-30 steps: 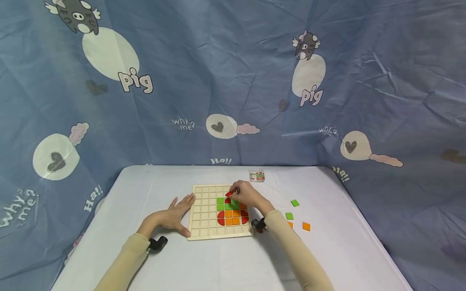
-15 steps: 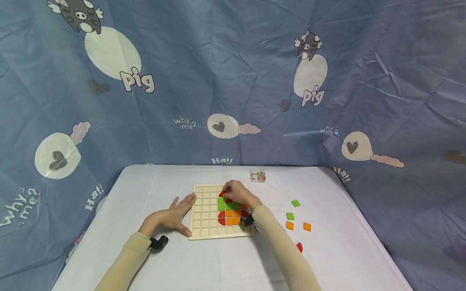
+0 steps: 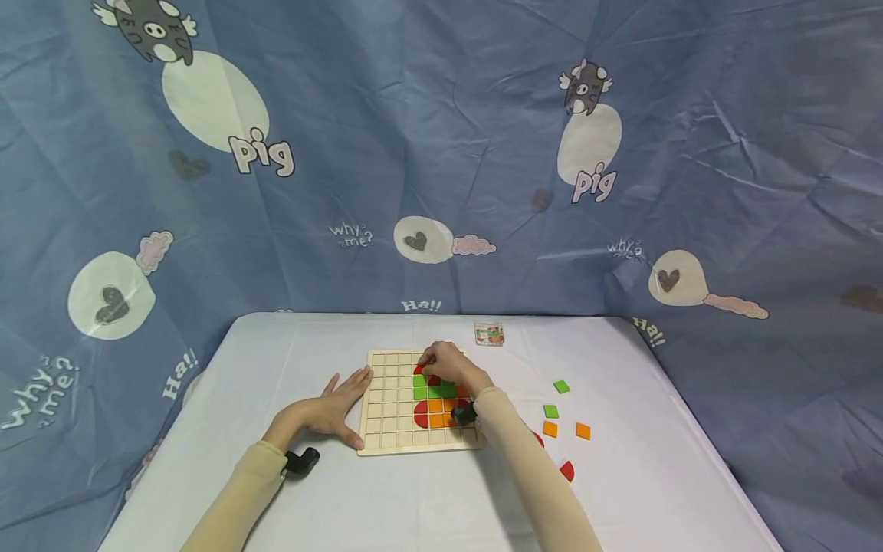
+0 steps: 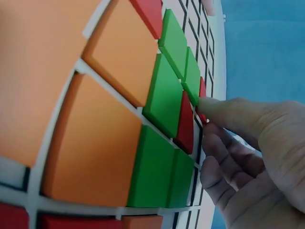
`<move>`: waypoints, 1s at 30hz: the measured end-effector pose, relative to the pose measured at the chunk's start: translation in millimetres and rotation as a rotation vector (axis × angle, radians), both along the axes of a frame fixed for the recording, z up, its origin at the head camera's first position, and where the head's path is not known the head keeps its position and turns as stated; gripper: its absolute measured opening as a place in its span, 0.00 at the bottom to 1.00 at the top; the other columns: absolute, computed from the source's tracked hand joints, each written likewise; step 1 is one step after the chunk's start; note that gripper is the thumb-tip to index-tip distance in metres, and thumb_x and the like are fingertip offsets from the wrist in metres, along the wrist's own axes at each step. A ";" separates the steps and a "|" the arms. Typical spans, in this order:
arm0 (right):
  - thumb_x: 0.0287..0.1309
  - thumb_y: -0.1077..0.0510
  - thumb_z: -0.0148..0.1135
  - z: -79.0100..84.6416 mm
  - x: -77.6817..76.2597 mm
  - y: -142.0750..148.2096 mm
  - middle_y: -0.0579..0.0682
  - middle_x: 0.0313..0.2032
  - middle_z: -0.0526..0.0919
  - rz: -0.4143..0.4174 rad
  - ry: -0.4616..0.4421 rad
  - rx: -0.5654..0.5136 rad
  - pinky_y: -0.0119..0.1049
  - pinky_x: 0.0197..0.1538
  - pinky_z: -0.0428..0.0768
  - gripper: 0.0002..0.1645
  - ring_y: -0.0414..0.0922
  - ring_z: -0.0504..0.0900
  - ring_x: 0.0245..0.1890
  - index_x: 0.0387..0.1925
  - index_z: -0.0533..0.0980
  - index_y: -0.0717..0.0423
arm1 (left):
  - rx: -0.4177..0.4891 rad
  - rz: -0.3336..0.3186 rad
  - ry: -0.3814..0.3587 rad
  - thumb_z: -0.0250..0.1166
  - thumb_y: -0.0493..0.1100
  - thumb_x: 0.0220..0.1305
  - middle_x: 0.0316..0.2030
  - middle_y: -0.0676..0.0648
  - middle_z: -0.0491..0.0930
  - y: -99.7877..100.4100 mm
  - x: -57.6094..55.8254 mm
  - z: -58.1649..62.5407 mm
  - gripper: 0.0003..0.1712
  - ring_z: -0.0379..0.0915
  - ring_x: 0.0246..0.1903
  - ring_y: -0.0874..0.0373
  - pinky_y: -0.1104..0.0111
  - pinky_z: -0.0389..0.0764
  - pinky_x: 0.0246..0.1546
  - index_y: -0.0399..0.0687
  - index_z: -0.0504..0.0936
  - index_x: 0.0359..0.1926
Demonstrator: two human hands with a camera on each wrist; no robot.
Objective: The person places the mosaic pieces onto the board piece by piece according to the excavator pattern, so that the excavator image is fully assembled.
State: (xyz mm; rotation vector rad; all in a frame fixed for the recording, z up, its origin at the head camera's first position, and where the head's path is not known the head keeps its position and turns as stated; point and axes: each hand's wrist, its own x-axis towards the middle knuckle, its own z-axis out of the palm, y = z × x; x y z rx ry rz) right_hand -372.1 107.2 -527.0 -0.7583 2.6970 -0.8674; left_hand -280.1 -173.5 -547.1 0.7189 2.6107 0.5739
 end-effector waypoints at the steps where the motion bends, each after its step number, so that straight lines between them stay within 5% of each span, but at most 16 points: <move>1: 0.57 0.59 0.67 -0.5 -0.2 -0.2 0.47 0.41 0.83 -0.004 -0.006 -0.004 0.35 0.45 0.81 0.06 0.40 0.79 0.40 0.37 0.84 0.51 | 0.000 -0.003 0.001 0.74 0.73 0.33 0.77 0.42 0.28 -0.1 -0.2 -0.2 0.82 0.23 0.76 0.46 0.44 0.23 0.72 0.40 0.34 0.76; 9: 0.58 0.59 0.67 -1.5 -1.0 0.1 0.45 0.38 0.83 -0.009 -0.023 -0.011 0.33 0.43 0.81 0.07 0.38 0.79 0.37 0.39 0.82 0.52 | 0.004 -0.004 0.002 0.74 0.73 0.33 0.77 0.42 0.28 1.1 -0.9 -0.8 0.82 0.23 0.76 0.46 0.44 0.22 0.72 0.40 0.33 0.76; 17: 0.61 0.57 0.64 1.8 17.5 19.2 0.46 0.37 0.82 -0.017 0.017 -0.064 0.31 0.40 0.81 0.11 0.38 0.79 0.36 0.44 0.79 0.56 | 0.000 0.000 0.000 0.74 0.72 0.34 0.77 0.41 0.29 1.1 0.4 -1.7 0.82 0.23 0.76 0.45 0.43 0.23 0.72 0.39 0.34 0.76; 23: 0.58 0.56 0.66 9.2 43.7 62.2 0.48 0.35 0.80 -0.068 0.045 -0.140 0.32 0.36 0.77 0.12 0.40 0.75 0.33 0.41 0.77 0.56 | 0.001 -0.004 0.011 0.74 0.72 0.34 0.76 0.40 0.30 1.3 0.0 -0.8 0.82 0.24 0.76 0.45 0.43 0.23 0.72 0.39 0.34 0.76; 30: 0.56 0.56 0.68 7.3 91.6 139.8 0.49 0.40 0.78 -0.164 0.040 -0.175 0.30 0.36 0.73 0.16 0.43 0.73 0.39 0.44 0.74 0.54 | -0.013 -0.009 0.008 0.73 0.73 0.34 0.76 0.40 0.30 2.1 -1.1 -0.3 0.82 0.24 0.76 0.44 0.42 0.24 0.72 0.39 0.34 0.76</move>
